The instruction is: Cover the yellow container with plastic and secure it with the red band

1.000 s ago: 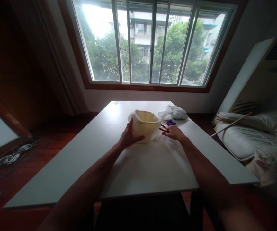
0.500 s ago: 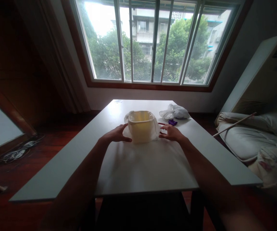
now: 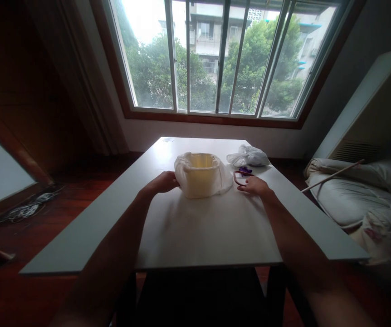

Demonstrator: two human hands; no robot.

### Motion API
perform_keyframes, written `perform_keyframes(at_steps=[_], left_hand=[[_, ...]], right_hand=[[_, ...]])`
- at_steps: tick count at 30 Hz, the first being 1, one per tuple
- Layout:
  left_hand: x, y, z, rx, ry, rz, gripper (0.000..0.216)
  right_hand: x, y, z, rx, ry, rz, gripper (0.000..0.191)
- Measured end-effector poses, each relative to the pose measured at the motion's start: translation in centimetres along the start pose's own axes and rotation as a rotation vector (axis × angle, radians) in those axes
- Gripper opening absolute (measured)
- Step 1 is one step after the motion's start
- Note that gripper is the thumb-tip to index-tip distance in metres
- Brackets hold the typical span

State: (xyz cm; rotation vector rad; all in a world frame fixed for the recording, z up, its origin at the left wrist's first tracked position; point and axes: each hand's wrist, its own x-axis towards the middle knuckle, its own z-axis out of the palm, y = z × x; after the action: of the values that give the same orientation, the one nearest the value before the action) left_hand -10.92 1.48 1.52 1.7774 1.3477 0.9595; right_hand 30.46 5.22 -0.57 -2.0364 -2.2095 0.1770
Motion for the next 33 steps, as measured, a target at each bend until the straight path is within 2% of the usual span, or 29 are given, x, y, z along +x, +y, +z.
perform_keyframes(at_steps=[3,5,7,10,13,15,18,22,25,28,33], left_hand=[[-0.1,0.7,-0.3,0.052,-0.131,0.013,0.019],[-0.1,1.0,-0.4,0.002,-0.141,-0.007,0.02],[-0.2,1.3,-0.5,-0.072,-0.15,-0.045,0.022],[-0.3,1.8,-0.5,-0.152,-0.159,-0.082,0.025],[-0.4,2.1,-0.5,-0.204,-0.113,-0.085,0.029],[-0.3,2.1,-0.4,-0.232,-0.052,-0.086,0.033],[-0.1,1.8,-0.5,-0.26,0.046,-0.082,0.04],[-0.1,2.0,-0.6,-0.383,0.164,-0.12,0.037],[-0.3,2.6,-0.6,-0.566,0.166,-0.18,0.031],[-0.5,3.0,-0.6,-0.66,0.102,-0.219,0.031],[-0.4,2.7,-0.4,-0.59,0.086,-0.195,0.027]], right_hand=[[0.0,-0.4,-0.2,-0.048,0.003,0.104,0.058],[0.1,-0.5,0.0,-0.04,0.05,0.107,0.061],[0.1,-0.8,0.3,-0.022,0.119,0.007,0.06],[0.0,-2.1,1.3,0.046,0.191,-0.28,0.062],[-0.5,-4.6,2.6,0.117,0.15,-0.458,0.053],[-0.8,-6.2,3.4,0.142,0.122,-0.494,0.032],[-1.0,-7.8,3.8,0.149,0.126,-0.492,0.02],[-1.1,-7.5,2.7,0.152,0.206,-0.479,0.014],[-1.4,-6.6,1.3,0.217,0.273,-0.538,0.013],[-1.9,-5.8,0.2,0.346,0.157,-0.606,0.013],[-2.2,-4.8,-0.5,0.462,-0.047,-0.578,0.016]])
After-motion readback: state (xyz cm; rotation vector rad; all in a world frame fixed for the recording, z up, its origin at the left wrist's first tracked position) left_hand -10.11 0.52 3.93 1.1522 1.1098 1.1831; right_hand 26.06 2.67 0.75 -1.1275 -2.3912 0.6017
